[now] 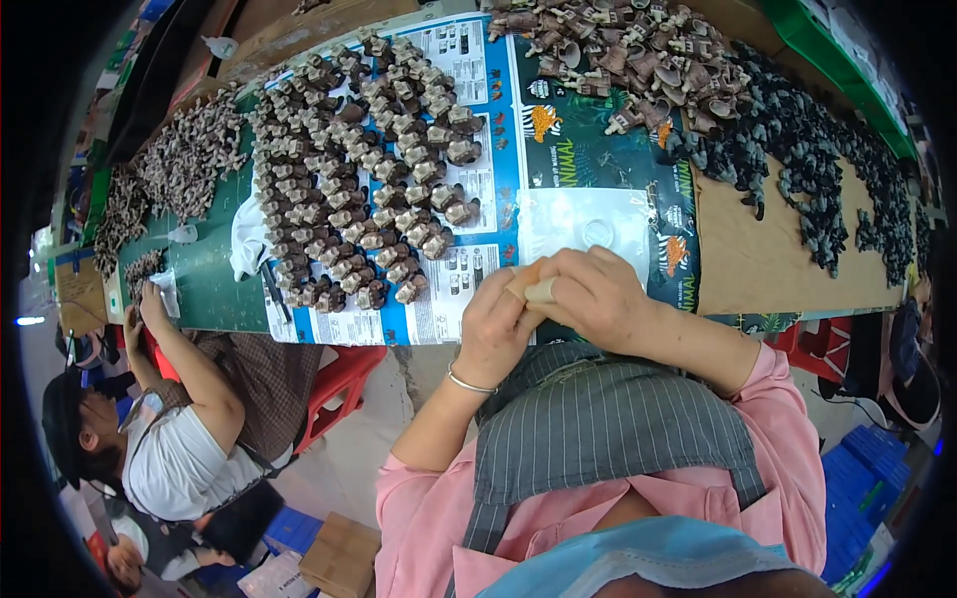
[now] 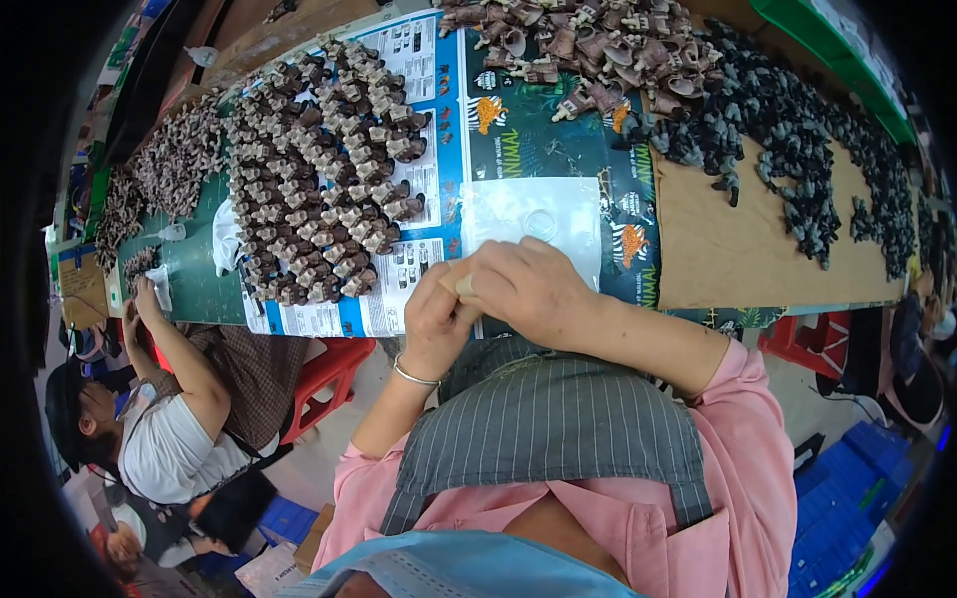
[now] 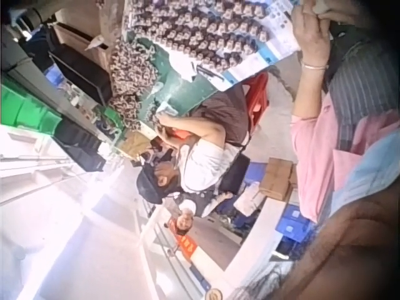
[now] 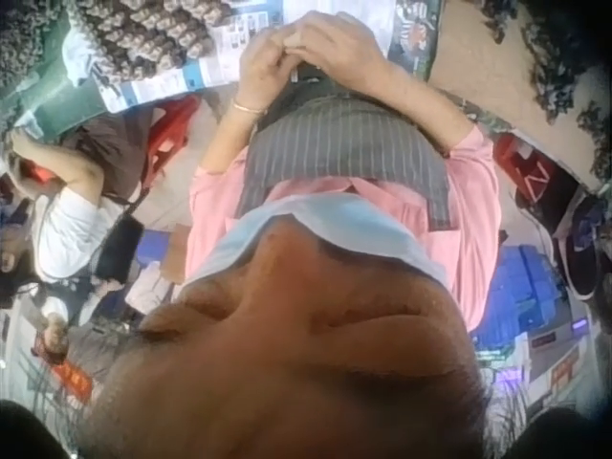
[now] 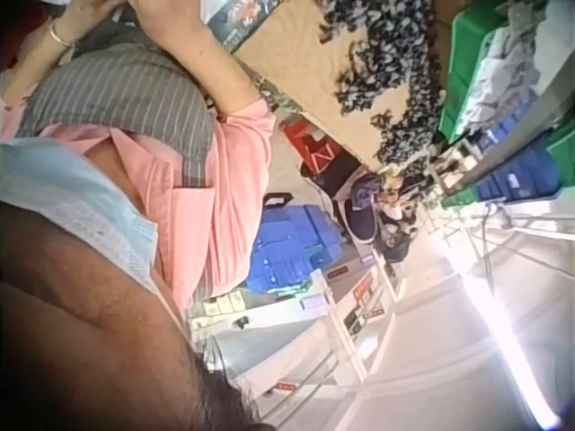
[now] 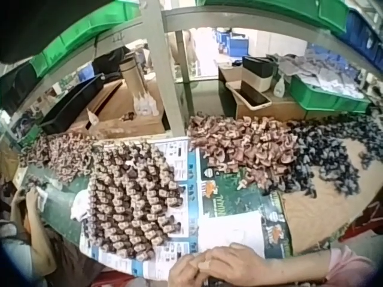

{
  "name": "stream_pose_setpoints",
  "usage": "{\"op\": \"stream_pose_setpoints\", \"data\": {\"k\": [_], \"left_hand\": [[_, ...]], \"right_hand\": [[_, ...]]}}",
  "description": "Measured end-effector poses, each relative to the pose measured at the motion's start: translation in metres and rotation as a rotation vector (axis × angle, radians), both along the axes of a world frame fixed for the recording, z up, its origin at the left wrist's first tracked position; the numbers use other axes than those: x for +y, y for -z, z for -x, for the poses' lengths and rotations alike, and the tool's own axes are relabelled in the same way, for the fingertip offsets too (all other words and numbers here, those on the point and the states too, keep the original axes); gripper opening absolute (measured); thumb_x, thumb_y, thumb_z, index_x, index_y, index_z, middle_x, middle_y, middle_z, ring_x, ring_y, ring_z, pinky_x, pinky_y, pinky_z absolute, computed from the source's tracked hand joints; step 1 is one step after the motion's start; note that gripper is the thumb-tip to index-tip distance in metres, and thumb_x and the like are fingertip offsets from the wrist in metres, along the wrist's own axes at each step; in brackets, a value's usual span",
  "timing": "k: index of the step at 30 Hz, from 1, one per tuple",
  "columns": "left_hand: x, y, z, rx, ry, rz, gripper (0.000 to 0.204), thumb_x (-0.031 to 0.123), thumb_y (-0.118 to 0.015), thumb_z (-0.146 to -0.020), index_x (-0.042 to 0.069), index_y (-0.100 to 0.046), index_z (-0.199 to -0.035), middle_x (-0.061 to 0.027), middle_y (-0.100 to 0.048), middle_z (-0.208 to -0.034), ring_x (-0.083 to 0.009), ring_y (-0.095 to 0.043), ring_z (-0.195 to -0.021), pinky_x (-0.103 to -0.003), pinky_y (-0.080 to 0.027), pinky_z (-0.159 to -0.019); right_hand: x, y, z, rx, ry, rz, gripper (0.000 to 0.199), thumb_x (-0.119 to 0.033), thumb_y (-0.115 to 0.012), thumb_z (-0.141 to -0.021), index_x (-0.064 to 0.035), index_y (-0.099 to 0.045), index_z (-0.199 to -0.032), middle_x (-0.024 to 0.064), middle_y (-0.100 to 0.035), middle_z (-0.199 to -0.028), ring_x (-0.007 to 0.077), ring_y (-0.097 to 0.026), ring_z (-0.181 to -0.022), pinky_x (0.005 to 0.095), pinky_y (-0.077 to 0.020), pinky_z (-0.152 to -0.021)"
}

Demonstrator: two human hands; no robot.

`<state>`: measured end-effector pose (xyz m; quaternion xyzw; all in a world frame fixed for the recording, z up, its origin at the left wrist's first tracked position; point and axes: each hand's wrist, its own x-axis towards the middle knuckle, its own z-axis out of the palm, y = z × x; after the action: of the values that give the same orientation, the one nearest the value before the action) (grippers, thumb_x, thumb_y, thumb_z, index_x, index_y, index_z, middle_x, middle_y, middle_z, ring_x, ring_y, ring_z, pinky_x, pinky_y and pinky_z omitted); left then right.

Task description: The person assembles small plastic components and rubber fittings by hand at a manufacturing workstation.

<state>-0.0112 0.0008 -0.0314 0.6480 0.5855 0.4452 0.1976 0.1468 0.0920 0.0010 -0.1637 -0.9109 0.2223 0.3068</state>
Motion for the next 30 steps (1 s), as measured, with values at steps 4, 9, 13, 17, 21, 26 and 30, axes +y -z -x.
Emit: {"op": "stream_pose_setpoints", "data": {"k": [4,9,13,17,21,26,30], "left_hand": [[0.002,0.003,0.003,-0.012,-0.026,0.057,0.046,0.004,-0.077,-0.072,0.003,-0.064,-0.117,-0.0128,-0.062,-0.092,-0.0286,-0.062,-0.078,-0.035,-0.052,-0.065],[0.005,0.000,0.007,-0.063,-0.016,0.039,0.049,0.003,-0.080,-0.072,0.003,-0.064,-0.118,-0.0116,-0.064,-0.095,-0.0201,-0.063,-0.076,-0.028,-0.052,-0.059],[-0.003,-0.003,0.007,-0.367,-0.115,0.062,0.046,0.000,-0.080,-0.074,0.003,-0.064,-0.117,-0.0097,-0.066,-0.097,-0.0151,-0.062,-0.072,-0.024,-0.055,-0.060],[-0.011,0.006,0.015,-0.277,-0.246,-0.020,0.034,-0.001,-0.078,-0.076,0.003,-0.067,-0.108,-0.0099,-0.066,-0.096,-0.0159,-0.063,-0.071,-0.025,-0.054,-0.059],[-0.008,0.003,0.012,-0.134,-0.163,-0.042,0.023,0.001,-0.076,-0.077,0.004,-0.067,-0.098,-0.0107,-0.067,-0.089,-0.0239,-0.065,-0.073,-0.032,-0.053,-0.064],[-0.005,0.002,0.013,-0.030,-0.126,-0.057,0.023,0.003,-0.075,-0.078,0.004,-0.069,-0.100,-0.0110,-0.066,-0.088,-0.0259,-0.065,-0.076,-0.034,-0.052,-0.065],[0.000,-0.001,0.010,0.068,-0.083,-0.007,0.028,0.002,-0.075,-0.079,0.003,-0.071,-0.106,-0.0108,-0.062,-0.087,-0.0255,-0.063,-0.075,-0.034,-0.051,-0.065]], "right_hand": [[0.007,0.007,0.006,0.061,0.014,0.021,0.023,-0.016,-0.077,-0.074,-0.0086,-0.059,-0.087,0.0047,-0.062,-0.089,0.0194,-0.059,-0.069,0.0315,-0.0419,-0.059],[0.019,0.002,0.008,0.052,-0.075,0.190,0.019,-0.013,-0.077,-0.076,-0.0079,-0.061,-0.087,0.0067,-0.063,-0.087,0.0217,-0.061,-0.072,0.0311,-0.0435,-0.060],[0.043,-0.017,0.010,0.127,0.039,0.486,0.012,-0.011,-0.075,-0.077,-0.0065,-0.066,-0.084,0.0041,-0.060,-0.081,0.0195,-0.061,-0.069,0.0309,-0.0470,-0.061],[0.069,-0.015,0.041,0.134,0.077,0.470,0.012,-0.011,-0.074,-0.079,-0.0054,-0.066,-0.085,0.0047,-0.060,-0.082,0.0198,-0.062,-0.068,0.0311,-0.0485,-0.061],[0.088,0.008,0.072,0.081,0.144,0.180,0.013,-0.012,-0.074,-0.081,-0.0058,-0.066,-0.089,0.0050,-0.058,-0.081,0.0192,-0.059,-0.069,0.0300,-0.0480,-0.062],[0.095,0.013,0.094,0.162,0.096,0.051,0.014,-0.016,-0.073,-0.082,-0.0095,-0.066,-0.093,0.0049,-0.060,-0.090,0.0240,-0.063,-0.076,0.0341,-0.0506,-0.064],[0.090,0.024,0.089,0.173,0.128,0.129,0.021,-0.020,-0.067,-0.088,-0.0169,-0.064,-0.109,0.0041,-0.059,-0.093,0.0249,-0.064,-0.078,0.0361,-0.0526,-0.062]]}}
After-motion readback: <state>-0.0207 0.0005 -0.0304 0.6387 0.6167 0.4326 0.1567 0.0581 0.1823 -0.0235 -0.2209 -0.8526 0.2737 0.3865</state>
